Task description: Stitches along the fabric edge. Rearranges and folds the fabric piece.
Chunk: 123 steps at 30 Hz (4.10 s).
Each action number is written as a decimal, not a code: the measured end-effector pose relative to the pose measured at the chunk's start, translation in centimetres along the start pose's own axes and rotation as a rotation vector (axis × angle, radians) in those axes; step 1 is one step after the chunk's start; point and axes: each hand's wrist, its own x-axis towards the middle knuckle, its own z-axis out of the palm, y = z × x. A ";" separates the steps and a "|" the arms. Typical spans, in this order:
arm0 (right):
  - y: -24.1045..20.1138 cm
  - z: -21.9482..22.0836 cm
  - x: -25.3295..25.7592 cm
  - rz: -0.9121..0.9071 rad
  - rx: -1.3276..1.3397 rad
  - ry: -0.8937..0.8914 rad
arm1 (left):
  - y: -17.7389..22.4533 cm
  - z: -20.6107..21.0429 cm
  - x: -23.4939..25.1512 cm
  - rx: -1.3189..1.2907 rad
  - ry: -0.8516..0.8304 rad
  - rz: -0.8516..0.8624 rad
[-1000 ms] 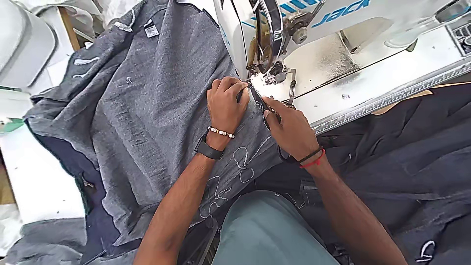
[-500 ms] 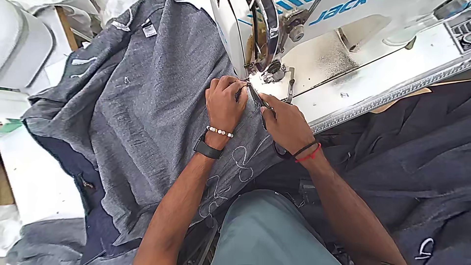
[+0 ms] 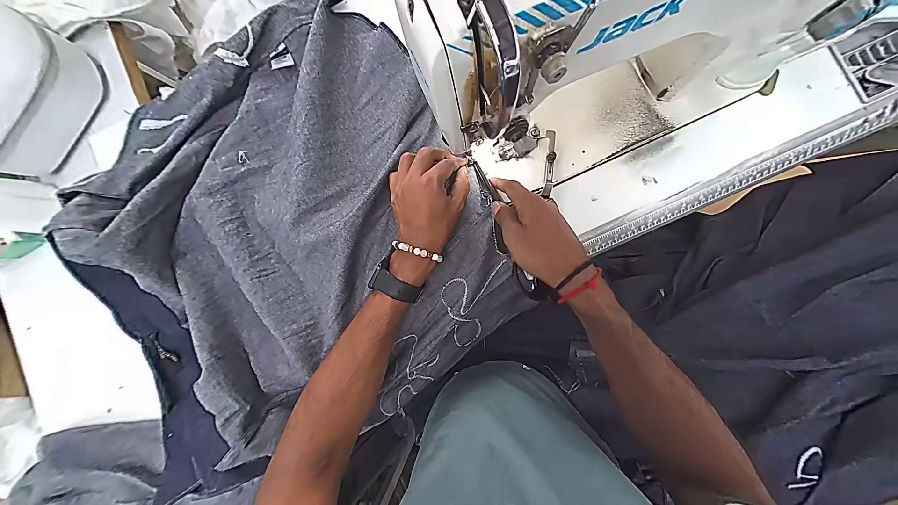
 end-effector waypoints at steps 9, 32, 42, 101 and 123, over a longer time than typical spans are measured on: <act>0.0 1.3 -0.3 -0.051 -0.262 0.267 | -0.3 0.2 -0.3 0.000 0.006 0.022; 3.2 -0.4 -0.5 -0.370 -0.325 0.112 | -2.8 -1.4 -1.0 -0.061 -0.225 0.395; 8.0 6.7 -10.3 -0.381 -0.550 -0.574 | -2.6 -1.2 -1.9 -0.040 -0.227 0.392; 4.6 -0.8 -0.1 -0.400 -0.379 0.477 | -2.7 -1.3 -1.3 0.010 -0.241 0.412; 2.9 0.4 -0.7 -0.313 -0.335 0.368 | -2.4 -0.7 -2.1 0.017 -0.201 0.346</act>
